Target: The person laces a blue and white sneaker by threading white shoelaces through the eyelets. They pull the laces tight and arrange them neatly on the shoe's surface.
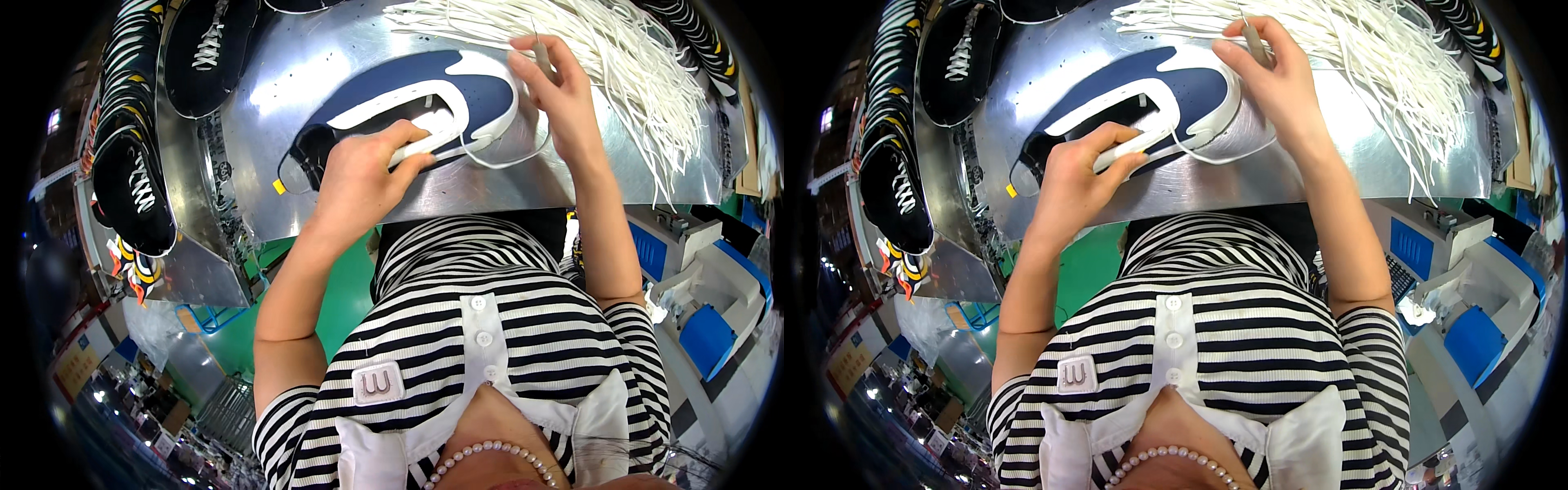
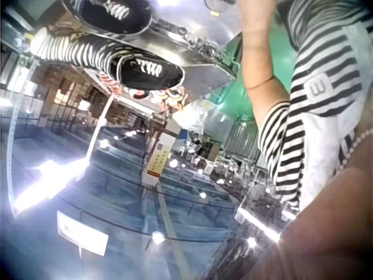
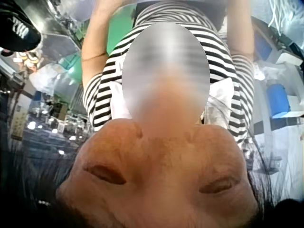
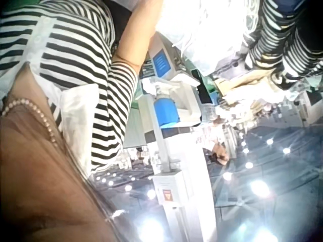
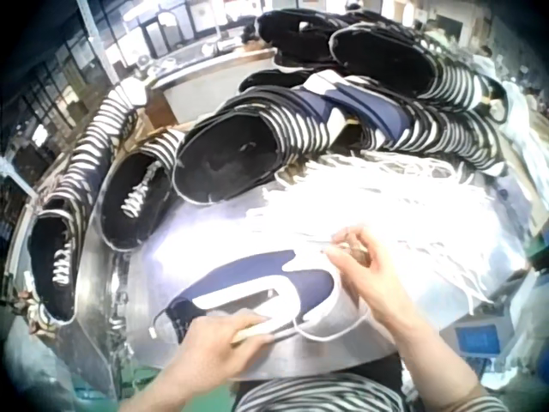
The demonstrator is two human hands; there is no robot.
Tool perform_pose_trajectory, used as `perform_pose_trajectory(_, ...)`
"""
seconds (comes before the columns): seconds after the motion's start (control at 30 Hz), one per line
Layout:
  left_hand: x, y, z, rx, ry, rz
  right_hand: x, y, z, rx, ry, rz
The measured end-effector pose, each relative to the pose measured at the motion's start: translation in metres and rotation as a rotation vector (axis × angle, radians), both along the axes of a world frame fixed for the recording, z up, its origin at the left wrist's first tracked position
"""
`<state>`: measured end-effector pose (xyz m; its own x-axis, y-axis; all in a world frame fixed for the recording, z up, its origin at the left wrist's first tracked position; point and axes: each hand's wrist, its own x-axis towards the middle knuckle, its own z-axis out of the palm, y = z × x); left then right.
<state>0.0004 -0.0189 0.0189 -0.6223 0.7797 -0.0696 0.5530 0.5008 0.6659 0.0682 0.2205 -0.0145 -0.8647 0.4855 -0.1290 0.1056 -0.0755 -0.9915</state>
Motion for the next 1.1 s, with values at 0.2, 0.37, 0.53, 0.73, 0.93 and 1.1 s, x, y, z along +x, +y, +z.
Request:
perform_pose_trajectory(0.2,0.016,0.015,-0.010,0.254,0.433,0.128,0.024,-0.036,-0.007,0.284,-0.046,0.214)
perform_pose_trajectory(0.37,0.012,0.014,0.005,0.328,0.482,0.154,0.015,-0.041,0.001,0.127,0.054,0.264)
perform_pose_trajectory(0.53,-0.005,0.000,0.035,0.360,0.385,0.385,0.072,-0.024,0.008,0.682,0.117,0.428)
perform_pose_trajectory(0.73,-0.019,0.008,0.075,0.606,0.062,0.423,0.184,-0.010,0.029,0.554,-0.306,0.470)
perform_pose_trajectory(0.93,-0.003,0.042,-0.014,-0.028,0.171,-0.190,0.129,-0.019,0.025,0.255,-0.136,0.242)
perform_pose_trajectory(1.1,-0.006,0.046,0.000,-0.072,0.237,-0.237,0.051,-0.010,0.014,0.249,-0.022,0.239)
